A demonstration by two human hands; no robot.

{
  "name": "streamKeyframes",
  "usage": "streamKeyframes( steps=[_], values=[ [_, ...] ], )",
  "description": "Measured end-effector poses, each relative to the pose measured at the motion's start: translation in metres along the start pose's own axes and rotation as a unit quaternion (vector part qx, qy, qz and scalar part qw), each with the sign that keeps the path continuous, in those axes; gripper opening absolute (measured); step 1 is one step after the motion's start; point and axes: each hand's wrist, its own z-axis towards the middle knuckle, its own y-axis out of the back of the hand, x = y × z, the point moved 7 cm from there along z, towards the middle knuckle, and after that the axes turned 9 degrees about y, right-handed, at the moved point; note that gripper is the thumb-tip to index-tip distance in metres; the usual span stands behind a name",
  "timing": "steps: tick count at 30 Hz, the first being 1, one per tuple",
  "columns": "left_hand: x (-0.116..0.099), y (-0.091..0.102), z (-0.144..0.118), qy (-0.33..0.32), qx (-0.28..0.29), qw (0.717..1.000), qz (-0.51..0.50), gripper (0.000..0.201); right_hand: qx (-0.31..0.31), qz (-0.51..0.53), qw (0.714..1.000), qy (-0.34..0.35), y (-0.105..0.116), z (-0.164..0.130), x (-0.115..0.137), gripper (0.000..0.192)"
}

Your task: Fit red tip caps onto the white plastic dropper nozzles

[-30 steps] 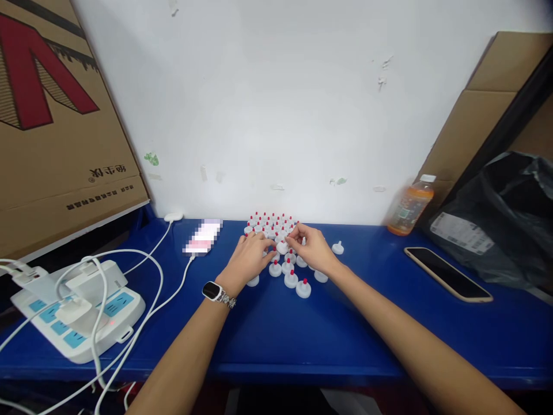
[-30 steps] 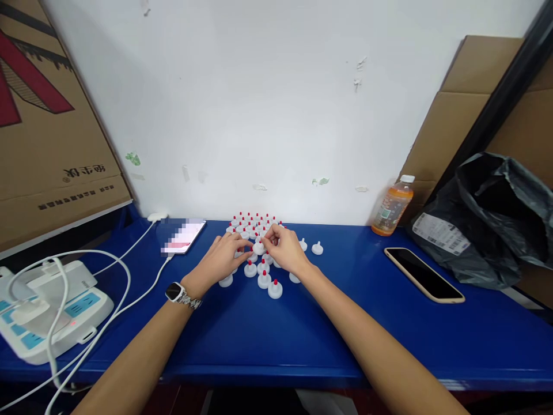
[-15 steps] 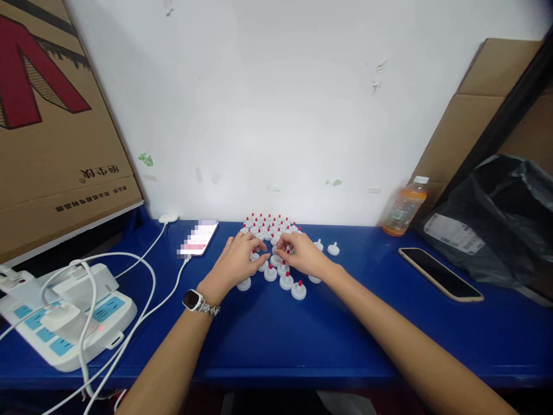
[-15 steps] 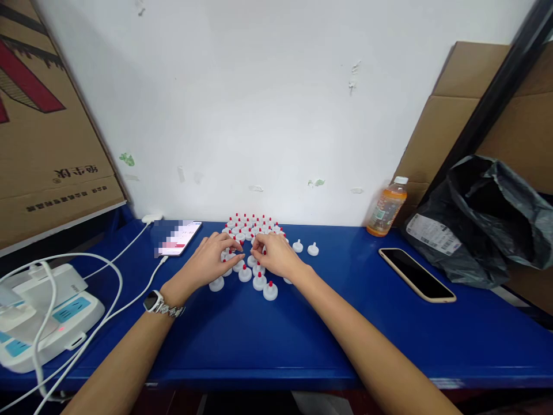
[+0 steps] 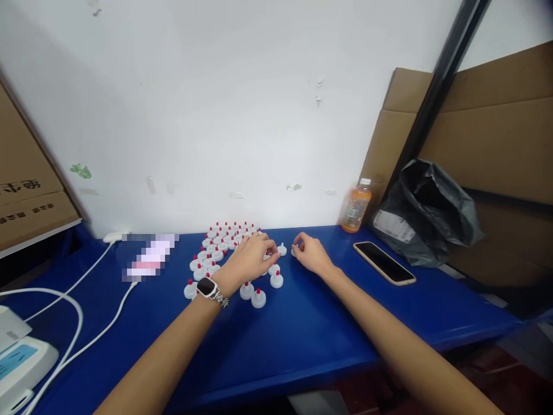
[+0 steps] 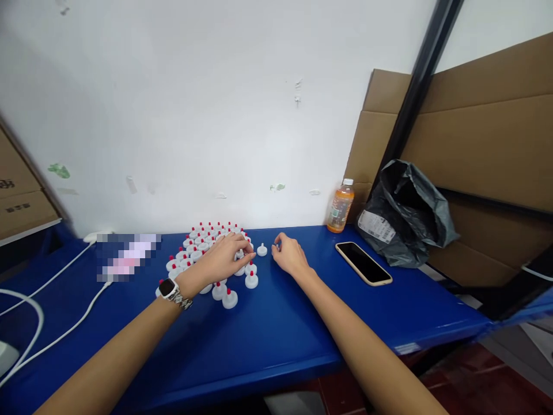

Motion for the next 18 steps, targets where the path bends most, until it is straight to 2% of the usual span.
streamKeyframes(
  steps=[2,4,7,10,14,16,18],
  values=[
    [-0.005,-0.005,0.006,-0.002,-0.004,1.000,-0.002,0.024,0.003,0.040,0.999,0.019,-0.002,0.001,0.002,0.009],
    [-0.006,-0.007,0.008,-0.005,-0.021,1.000,-0.007,0.024,-0.019,0.094,0.995,0.037,0.002,-0.001,0.013,0.012],
    [-0.003,-0.006,0.004,-0.020,-0.050,0.998,-0.015,0.034,-0.047,0.207,0.975,0.067,0.009,-0.006,0.041,0.013],
    [0.004,-0.002,-0.007,-0.040,-0.044,0.998,-0.014,0.029,-0.030,0.309,0.946,0.094,0.006,-0.010,0.073,0.016],
    [0.036,0.011,-0.031,-0.008,-0.030,0.999,-0.030,0.028,-0.020,0.318,0.941,0.115,-0.006,-0.006,0.104,0.017],
    [0.061,0.022,-0.046,0.036,-0.053,0.997,-0.040,0.031,-0.016,0.287,0.948,0.134,-0.014,0.003,0.118,0.017],
    [0.087,0.030,-0.062,0.093,-0.063,0.992,-0.053,0.032,0.020,0.230,0.958,0.170,-0.027,0.014,0.133,0.015]
  ],
)
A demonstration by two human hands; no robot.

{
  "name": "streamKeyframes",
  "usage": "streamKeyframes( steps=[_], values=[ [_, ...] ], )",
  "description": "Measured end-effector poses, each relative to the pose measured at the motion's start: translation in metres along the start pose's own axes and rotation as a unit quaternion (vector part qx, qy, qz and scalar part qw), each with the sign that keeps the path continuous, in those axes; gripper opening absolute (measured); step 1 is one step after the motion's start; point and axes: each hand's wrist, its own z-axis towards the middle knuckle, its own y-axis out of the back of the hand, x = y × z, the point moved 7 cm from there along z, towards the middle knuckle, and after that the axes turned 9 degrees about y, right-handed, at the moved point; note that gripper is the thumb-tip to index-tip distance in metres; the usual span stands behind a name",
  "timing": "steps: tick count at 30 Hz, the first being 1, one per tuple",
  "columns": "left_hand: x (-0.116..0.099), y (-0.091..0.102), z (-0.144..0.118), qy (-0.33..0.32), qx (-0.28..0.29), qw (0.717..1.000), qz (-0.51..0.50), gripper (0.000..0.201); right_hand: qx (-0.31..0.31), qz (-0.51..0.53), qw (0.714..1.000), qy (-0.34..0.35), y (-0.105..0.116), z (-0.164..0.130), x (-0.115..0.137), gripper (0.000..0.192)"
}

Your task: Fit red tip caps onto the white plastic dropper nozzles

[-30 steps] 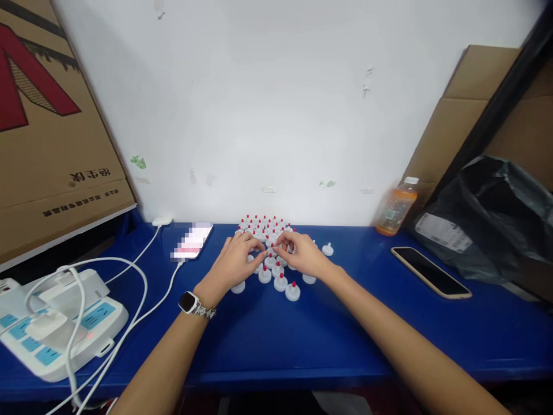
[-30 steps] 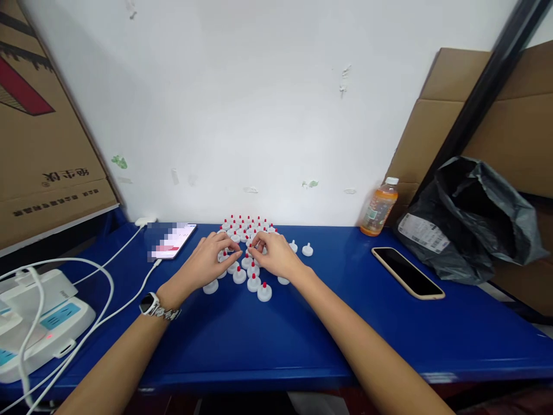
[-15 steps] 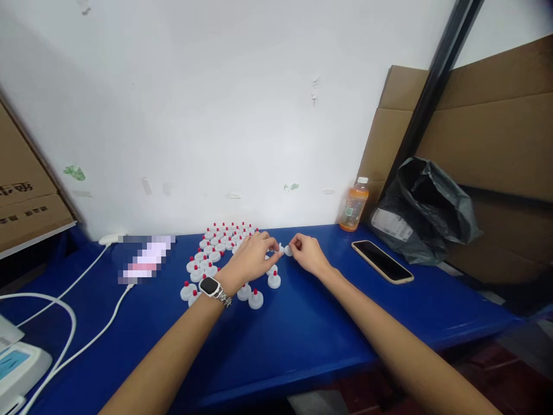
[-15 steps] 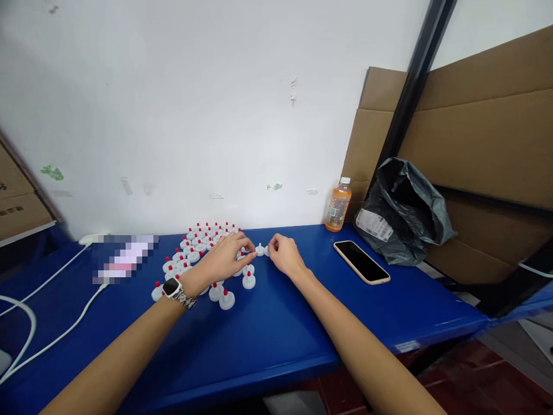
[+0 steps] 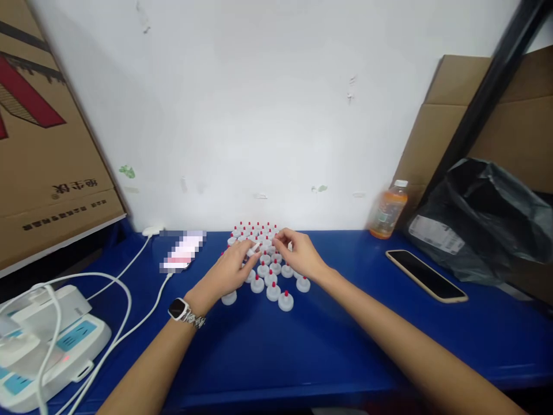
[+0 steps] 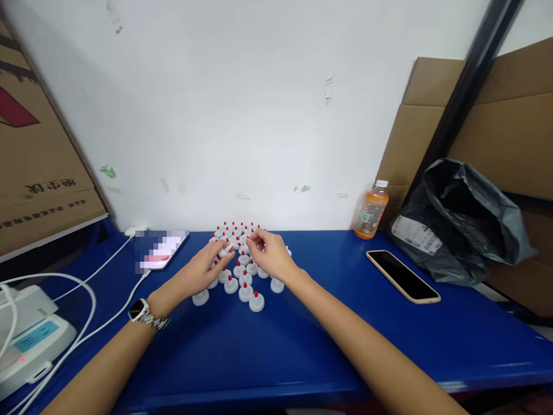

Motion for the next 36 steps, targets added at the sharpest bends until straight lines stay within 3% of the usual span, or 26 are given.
streamKeyframes(
  steps=[3,6,10,13,21,29,36],
  values=[
    [0.028,0.012,-0.011,0.054,-0.015,0.998,-0.002,0.033,0.116,-0.128,0.984,0.040,-0.032,0.023,0.000,0.011],
    [0.039,0.017,-0.015,0.076,-0.029,0.997,0.011,0.033,0.198,-0.253,0.944,0.072,-0.062,0.039,-0.004,0.011],
    [0.043,0.016,-0.015,0.089,-0.026,0.996,0.018,0.034,0.253,-0.332,0.904,0.094,-0.091,0.051,-0.009,0.014],
    [0.041,0.014,-0.015,0.079,-0.017,0.997,0.011,0.032,0.269,-0.339,0.897,0.086,-0.101,0.055,-0.015,0.014],
    [0.037,0.012,-0.016,0.085,-0.009,0.996,-0.003,0.028,0.306,-0.320,0.895,0.056,-0.105,0.055,-0.027,0.016],
    [0.031,0.012,-0.017,0.078,-0.005,0.997,-0.009,0.027,0.291,-0.319,0.899,0.069,-0.093,0.047,-0.028,0.015],
    [0.038,0.018,-0.016,0.090,-0.014,0.996,-0.007,0.030,0.275,-0.270,0.922,0.043,-0.090,0.046,-0.034,0.010]
  ],
)
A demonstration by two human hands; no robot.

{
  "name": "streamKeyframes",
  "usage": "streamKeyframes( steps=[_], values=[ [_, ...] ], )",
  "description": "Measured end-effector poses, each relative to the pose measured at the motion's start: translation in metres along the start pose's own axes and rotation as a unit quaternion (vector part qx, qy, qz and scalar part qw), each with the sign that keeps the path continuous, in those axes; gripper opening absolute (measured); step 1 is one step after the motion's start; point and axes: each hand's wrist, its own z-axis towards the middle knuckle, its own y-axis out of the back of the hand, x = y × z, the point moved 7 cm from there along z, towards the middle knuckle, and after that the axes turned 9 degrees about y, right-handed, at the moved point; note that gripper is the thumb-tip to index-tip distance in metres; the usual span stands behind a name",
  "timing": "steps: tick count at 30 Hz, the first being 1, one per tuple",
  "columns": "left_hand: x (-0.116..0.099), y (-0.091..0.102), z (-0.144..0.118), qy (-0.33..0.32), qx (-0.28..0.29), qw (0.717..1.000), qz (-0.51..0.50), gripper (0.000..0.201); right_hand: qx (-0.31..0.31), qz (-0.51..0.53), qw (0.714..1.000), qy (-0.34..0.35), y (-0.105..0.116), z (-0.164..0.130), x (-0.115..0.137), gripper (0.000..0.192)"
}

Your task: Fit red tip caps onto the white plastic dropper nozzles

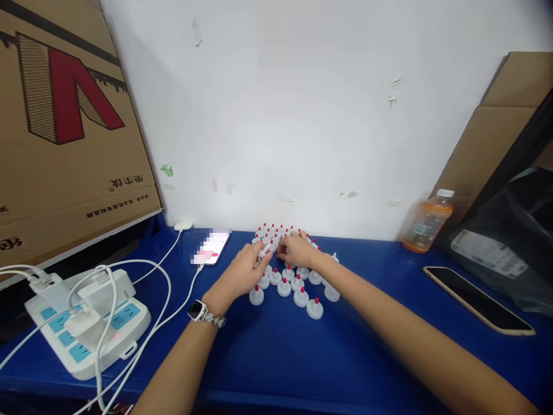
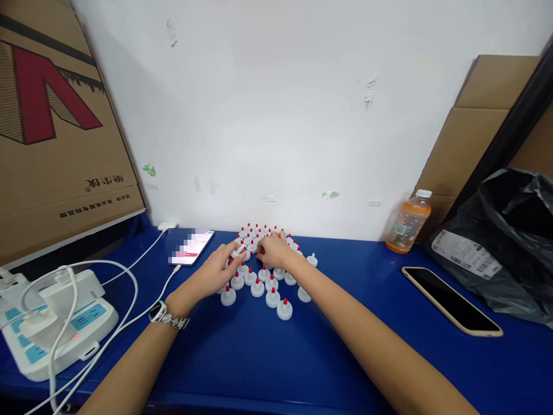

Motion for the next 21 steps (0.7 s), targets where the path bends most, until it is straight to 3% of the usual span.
streamKeyframes(
  steps=[5,9,21],
  values=[
    [0.007,0.012,0.002,0.011,-0.022,1.000,0.001,0.033,-0.017,0.017,1.000,0.019,0.005,0.003,0.007,0.015],
    [0.007,0.006,0.001,0.009,-0.017,1.000,0.010,0.031,-0.013,0.006,0.999,0.031,0.002,0.011,0.010,0.021],
    [-0.001,-0.002,-0.002,-0.005,0.003,1.000,0.012,0.030,0.002,-0.019,0.998,0.052,-0.007,0.023,0.011,0.012]
  ],
)
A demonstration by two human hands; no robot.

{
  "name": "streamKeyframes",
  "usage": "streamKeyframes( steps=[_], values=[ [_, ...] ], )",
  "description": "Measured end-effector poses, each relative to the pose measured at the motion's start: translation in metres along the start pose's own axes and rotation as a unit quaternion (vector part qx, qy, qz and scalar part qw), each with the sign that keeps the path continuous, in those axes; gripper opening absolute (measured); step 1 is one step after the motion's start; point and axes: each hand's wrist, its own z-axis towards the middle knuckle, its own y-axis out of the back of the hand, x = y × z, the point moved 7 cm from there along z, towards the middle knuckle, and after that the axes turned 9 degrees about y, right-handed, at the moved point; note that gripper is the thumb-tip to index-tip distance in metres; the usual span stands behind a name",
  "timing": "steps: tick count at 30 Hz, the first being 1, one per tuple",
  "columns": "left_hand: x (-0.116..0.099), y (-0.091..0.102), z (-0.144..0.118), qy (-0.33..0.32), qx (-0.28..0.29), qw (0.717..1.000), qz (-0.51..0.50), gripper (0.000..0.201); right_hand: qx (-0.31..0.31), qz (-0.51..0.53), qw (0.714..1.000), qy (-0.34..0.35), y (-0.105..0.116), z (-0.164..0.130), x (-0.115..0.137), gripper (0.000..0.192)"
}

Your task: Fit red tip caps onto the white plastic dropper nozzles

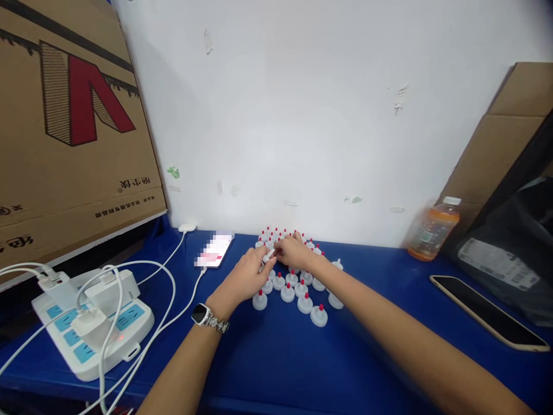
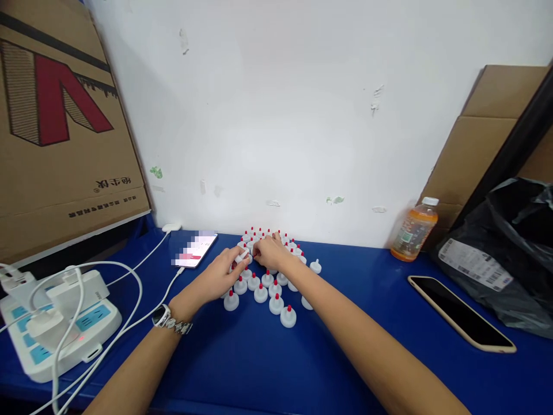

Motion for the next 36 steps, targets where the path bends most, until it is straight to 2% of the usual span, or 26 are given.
streamKeyframes(
  steps=[3,5,6,7,10,12,13,17,21,24,27,32,36],
  values=[
    [-0.002,-0.001,-0.002,0.005,0.008,1.000,-0.002,0.031,-0.021,0.046,0.999,-0.008,0.005,-0.004,0.000,0.007],
    [-0.005,-0.001,-0.004,0.004,0.010,1.000,-0.003,0.030,-0.076,0.124,0.989,-0.018,0.015,-0.014,0.002,0.006],
    [-0.007,-0.001,-0.005,0.000,0.011,1.000,-0.003,0.030,-0.119,0.181,0.976,-0.028,0.021,-0.021,0.002,0.007],
    [-0.009,-0.001,-0.005,-0.006,0.011,1.000,-0.002,0.029,-0.171,0.247,0.953,-0.041,0.027,-0.030,0.001,0.008],
    [-0.019,-0.004,-0.007,-0.035,0.007,0.999,-0.007,0.028,-0.301,0.427,0.848,-0.088,0.031,-0.059,0.000,0.019],
    [-0.024,-0.007,-0.007,-0.048,0.002,0.999,-0.013,0.028,-0.333,0.488,0.800,-0.106,0.027,-0.073,0.005,0.024],
    [-0.026,-0.009,-0.007,-0.051,-0.002,0.999,-0.016,0.028,-0.339,0.503,0.787,-0.110,0.025,-0.077,0.010,0.025],
    [-0.030,-0.013,-0.008,-0.054,-0.009,0.998,-0.017,0.027,-0.348,0.518,0.773,-0.120,0.026,-0.083,0.023,0.029],
    [-0.033,-0.014,-0.009,-0.067,0.000,0.998,-0.014,0.026,-0.367,0.524,0.758,-0.125,0.029,-0.083,0.022,0.030],
    [-0.032,-0.015,-0.009,-0.061,-0.001,0.998,0.007,0.025,-0.379,0.487,0.777,-0.128,0.030,-0.085,0.015,0.028],
    [-0.028,-0.015,-0.007,-0.044,-0.011,0.998,0.033,0.026,-0.361,0.407,0.828,-0.138,0.031,-0.087,0.011,0.024],
    [-0.022,-0.014,-0.006,-0.036,-0.019,0.998,0.041,0.025,-0.308,0.305,0.891,-0.134,0.041,-0.092,0.009,0.017],
    [-0.019,-0.011,-0.004,-0.036,-0.021,0.999,0.032,0.027,-0.228,0.249,0.937,-0.086,0.047,-0.092,0.020,0.014]
  ],
)
